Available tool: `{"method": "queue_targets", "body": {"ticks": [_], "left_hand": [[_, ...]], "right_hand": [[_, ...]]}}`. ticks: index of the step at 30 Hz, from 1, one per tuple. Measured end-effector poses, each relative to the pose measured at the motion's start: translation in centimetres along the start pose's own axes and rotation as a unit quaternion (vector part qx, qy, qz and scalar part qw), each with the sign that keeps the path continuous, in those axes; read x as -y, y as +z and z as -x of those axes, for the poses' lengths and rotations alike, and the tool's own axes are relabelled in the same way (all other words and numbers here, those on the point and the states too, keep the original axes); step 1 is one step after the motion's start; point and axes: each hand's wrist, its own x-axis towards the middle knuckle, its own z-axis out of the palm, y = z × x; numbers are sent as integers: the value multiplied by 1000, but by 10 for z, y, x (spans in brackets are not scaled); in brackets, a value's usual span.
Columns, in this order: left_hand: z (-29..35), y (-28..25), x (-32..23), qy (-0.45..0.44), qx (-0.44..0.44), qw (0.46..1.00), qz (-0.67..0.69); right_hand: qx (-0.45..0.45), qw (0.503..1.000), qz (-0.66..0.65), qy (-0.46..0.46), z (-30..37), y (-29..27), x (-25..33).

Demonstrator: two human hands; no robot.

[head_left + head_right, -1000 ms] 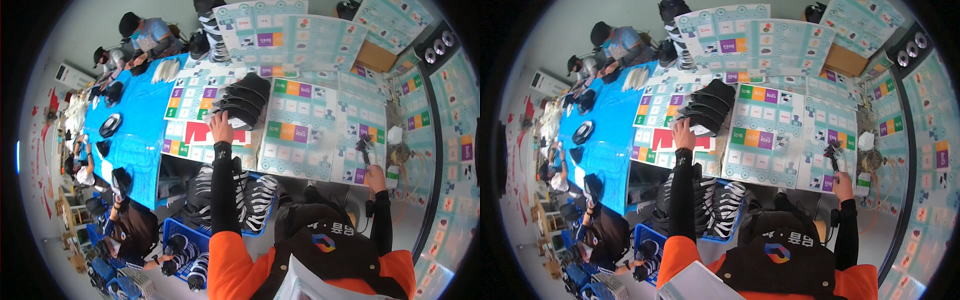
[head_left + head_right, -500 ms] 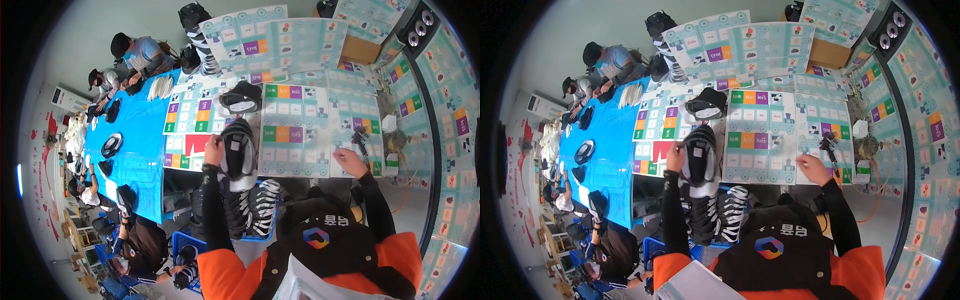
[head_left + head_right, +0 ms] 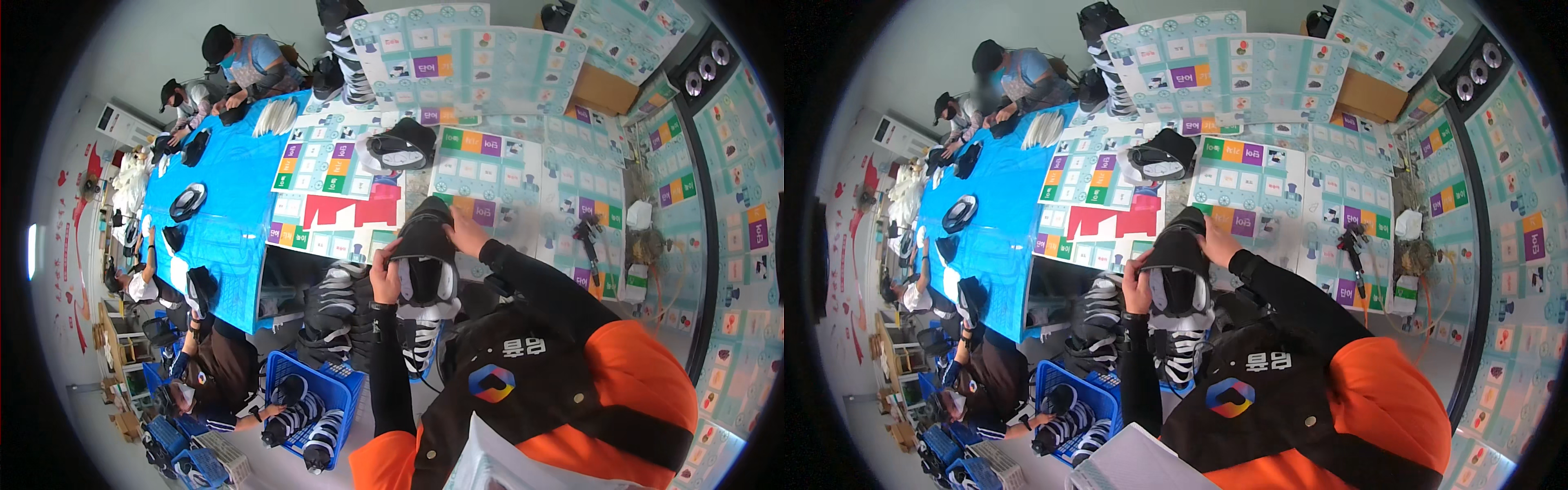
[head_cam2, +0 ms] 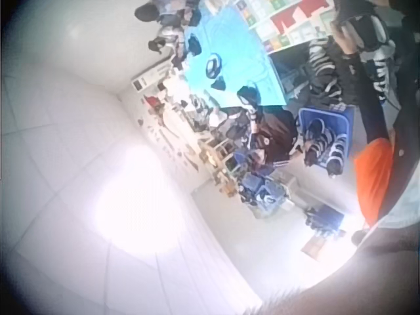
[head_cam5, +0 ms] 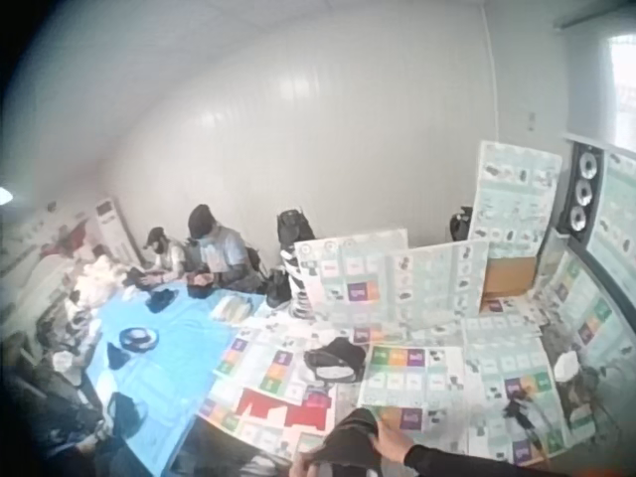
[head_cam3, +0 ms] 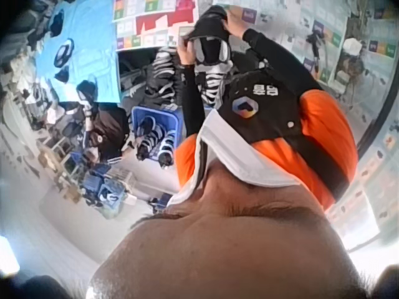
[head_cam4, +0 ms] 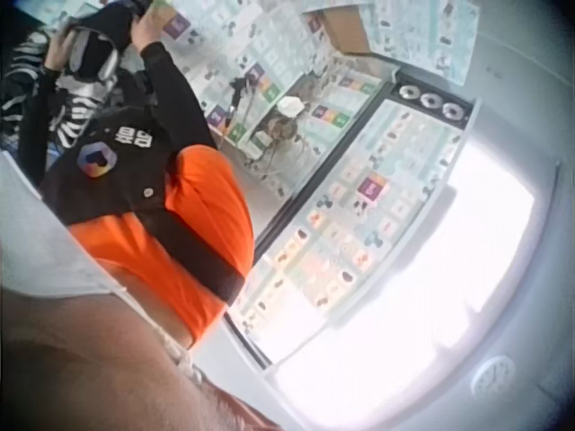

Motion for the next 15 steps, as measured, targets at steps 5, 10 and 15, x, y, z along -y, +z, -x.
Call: {"method": "queue_targets", "body": {"ticks": [5,10,15], "left_hand": [[18,17,-58,-44,-75,995,-56],[100,-11,-98,-1,-234,968,-94],[83,31,-101,-35,-237,961,-136]], "right_hand": [[74,990,27,119,-37,8,-75],[-35,997,-46,44,-53,15,-17],[-205,978,-21,-25,-93,25,-23]]}}
